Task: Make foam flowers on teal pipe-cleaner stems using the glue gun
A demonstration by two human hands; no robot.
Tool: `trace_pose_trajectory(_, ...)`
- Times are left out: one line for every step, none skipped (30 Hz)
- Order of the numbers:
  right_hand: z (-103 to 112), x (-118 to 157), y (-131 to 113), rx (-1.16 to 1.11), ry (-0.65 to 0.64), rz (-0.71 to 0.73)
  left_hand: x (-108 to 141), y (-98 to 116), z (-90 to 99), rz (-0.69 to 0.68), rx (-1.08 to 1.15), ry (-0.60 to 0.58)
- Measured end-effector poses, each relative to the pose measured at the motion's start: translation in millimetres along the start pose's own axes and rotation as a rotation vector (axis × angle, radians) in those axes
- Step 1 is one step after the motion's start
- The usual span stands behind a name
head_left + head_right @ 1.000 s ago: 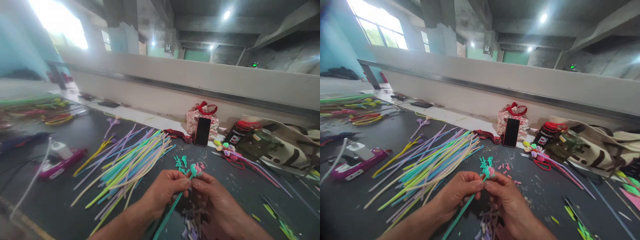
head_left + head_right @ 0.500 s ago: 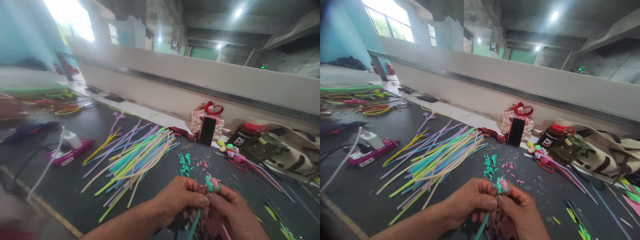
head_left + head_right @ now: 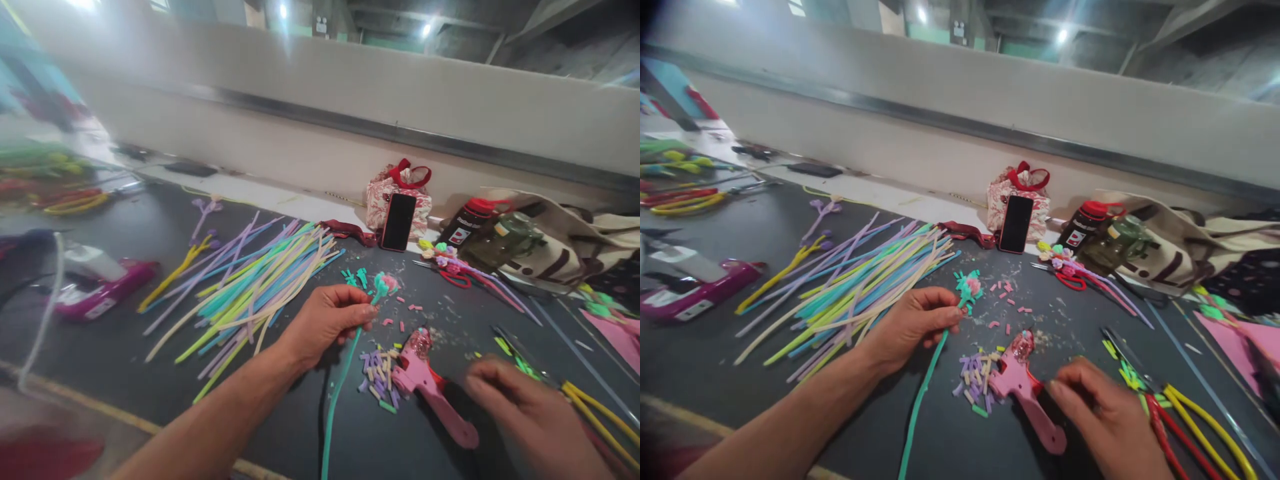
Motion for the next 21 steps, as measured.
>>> trace_pose_trajectory(-8, 8, 5, 0.098, -0.033, 0.061, -1, -2, -0.7, 0.004, -0.001, 0.001)
trace_pose_trajectory(-15, 14, 10, 0.192, -0.047, 0.115, -2, -4, -1.5, 0.008, 0.002, -0.001)
trace_pose_trajectory(-21, 20, 14, 0.279, -0.04, 0.159, -3, -6, -2.2, 0.008, 0.004, -0.004)
trace_pose_trajectory(-26, 23, 17, 0.353, -0.013, 0.193, -4, -8, -2.9, 0.005, 0.004, -0.007)
trace_pose_trajectory(-30, 25, 17, 0.413, 0.021, 0.223, -5, -10, -3.5, 0.001, 0.001, -0.01)
trace_pose_trajectory(-34, 25, 15, 0.456, 0.048, 0.249, -6, -12, -4.1, -0.001, -0.007, -0.012)
trace_pose_trajectory(-37, 24, 12, 0.484, 0.064, 0.269, -7, -13, -4.6, 0.0, -0.018, -0.012)
trace_pose_trajectory(-41, 23, 8, 0.5, 0.065, 0.289, -8, -15, -4.9, 0.003, -0.028, -0.011)
trace_pose_trajectory(-45, 21, 4, 0.509, 0.06, 0.299, -8, -16, -5.3, 0.007, -0.033, -0.009)
trace_pose_trajectory(-48, 18, 1, 0.51, 0.05, 0.301, -9, -17, -5.5, 0.014, -0.035, -0.008)
trace_pose_trajectory(-50, 15, -1, 0.499, 0.037, 0.294, -9, -18, -5.6, 0.02, -0.035, -0.005)
trace_pose_trajectory(-51, 12, -2, 0.475, 0.024, 0.28, -10, -18, -5.6, 0.026, -0.032, -0.004)
trace_pose_trajectory(-50, 10, -2, 0.436, 0.016, 0.263, -10, -19, -5.4, 0.033, -0.027, -0.004)
trace_pose_trajectory(-47, 7, -3, 0.382, 0.015, 0.238, -10, -19, -5.2, 0.038, -0.021, -0.005)
trace_pose_trajectory(-43, 5, -3, 0.316, 0.022, 0.209, -10, -19, -4.9, 0.041, -0.014, -0.008)
trace_pose_trajectory(-38, 4, -4, 0.241, 0.03, 0.184, -11, -19, -4.6, 0.042, -0.006, -0.012)
trace_pose_trajectory(-32, 3, -6, 0.159, 0.034, 0.159, -11, -19, -4.2, 0.045, 0.006, -0.016)
trace_pose_trajectory(-27, 2, -8, 0.067, 0.039, 0.127, -11, -19, -3.7, 0.051, 0.019, -0.017)
trace_pose_trajectory(-23, 1, -9, -0.037, 0.043, 0.077, -12, -19, -3.0, 0.059, 0.033, -0.015)
trace_pose_trajectory(-20, 1, -8, -0.156, 0.043, 0.003, -12, -20, -2.3, 0.069, 0.046, -0.011)
trace_pose_trajectory(-21, 1, -5, -0.287, 0.032, -0.094, -13, -20, -1.5, 0.081, 0.058, -0.005)
Point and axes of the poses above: each hand's wrist, its own x-axis away from the middle knuckle, its own z-axis out of the back of the hand, y = z × x, the point moved 7 cm from there along -x, towards the middle knuckle, and after that the axes turned 2 degrees about y, right-handed, at the moved point
